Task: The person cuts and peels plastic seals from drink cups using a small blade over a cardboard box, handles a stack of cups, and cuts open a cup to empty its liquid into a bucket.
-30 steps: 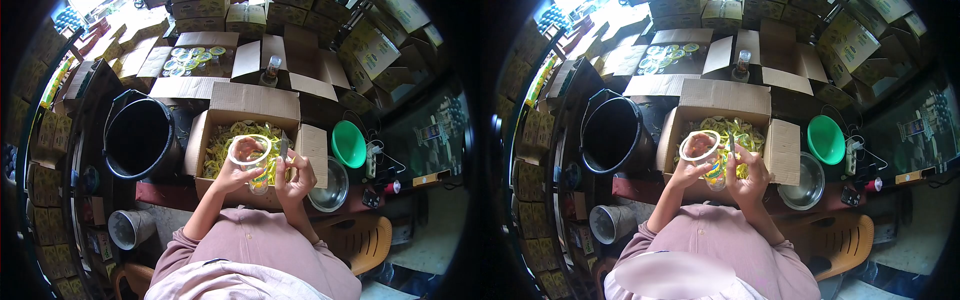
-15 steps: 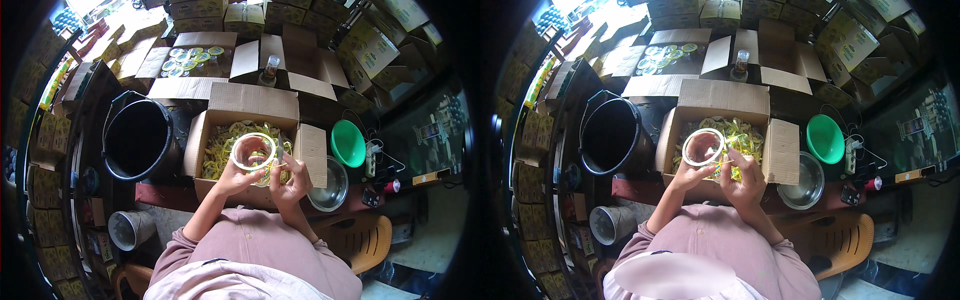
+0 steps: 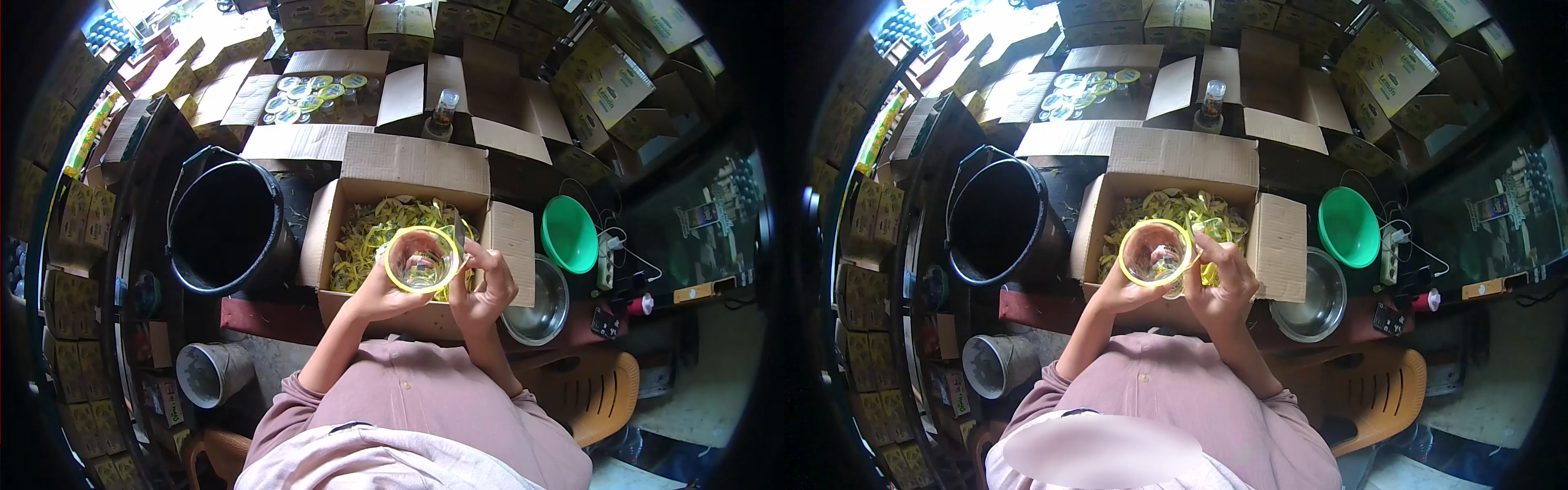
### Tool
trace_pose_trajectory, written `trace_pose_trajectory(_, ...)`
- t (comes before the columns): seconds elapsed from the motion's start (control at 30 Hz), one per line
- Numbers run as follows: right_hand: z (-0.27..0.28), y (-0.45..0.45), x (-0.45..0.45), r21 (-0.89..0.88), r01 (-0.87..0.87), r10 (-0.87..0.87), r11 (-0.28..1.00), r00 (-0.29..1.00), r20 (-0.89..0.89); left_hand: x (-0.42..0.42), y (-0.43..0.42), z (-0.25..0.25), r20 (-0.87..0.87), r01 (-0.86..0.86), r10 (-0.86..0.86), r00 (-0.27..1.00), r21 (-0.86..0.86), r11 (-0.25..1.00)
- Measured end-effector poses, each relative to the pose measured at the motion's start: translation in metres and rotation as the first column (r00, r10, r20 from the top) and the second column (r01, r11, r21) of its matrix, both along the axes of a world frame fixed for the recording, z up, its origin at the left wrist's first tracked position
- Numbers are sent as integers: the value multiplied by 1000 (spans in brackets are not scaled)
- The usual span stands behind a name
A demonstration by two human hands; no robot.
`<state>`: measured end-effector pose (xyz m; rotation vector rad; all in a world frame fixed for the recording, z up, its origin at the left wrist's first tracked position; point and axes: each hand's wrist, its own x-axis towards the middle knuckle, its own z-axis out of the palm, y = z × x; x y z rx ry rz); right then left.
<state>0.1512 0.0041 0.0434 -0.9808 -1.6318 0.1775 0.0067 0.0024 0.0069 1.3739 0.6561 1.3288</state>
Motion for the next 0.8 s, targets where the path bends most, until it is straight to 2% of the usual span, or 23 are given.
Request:
trace_pose_trajectory(0.13,0,-2,-1,-29,0,-1,1000,1000,-20,5,3,-4,231,90,-70,970,-79,993)
trace_pose_trajectory(0.27,-1,-9,-4,-33,14,-16,999,998,-54,7,2,-5,289,71,-29,957,-136,988)
trace_pose_trajectory(0.5,1,-18,-3,-33,13,-11,999,998,56,6,2,-5,265,44,-16,964,-99,994)
trace_pose_trajectory(0.67,-1,-20,-5,1,21,-21,1000,998,55,6,1,-7,262,46,-16,965,-109,993)
trace_pose_trajectory(0.8,-2,-21,-4,3,30,-30,1000,997,68,10,0,-7,216,-21,40,976,-87,996)
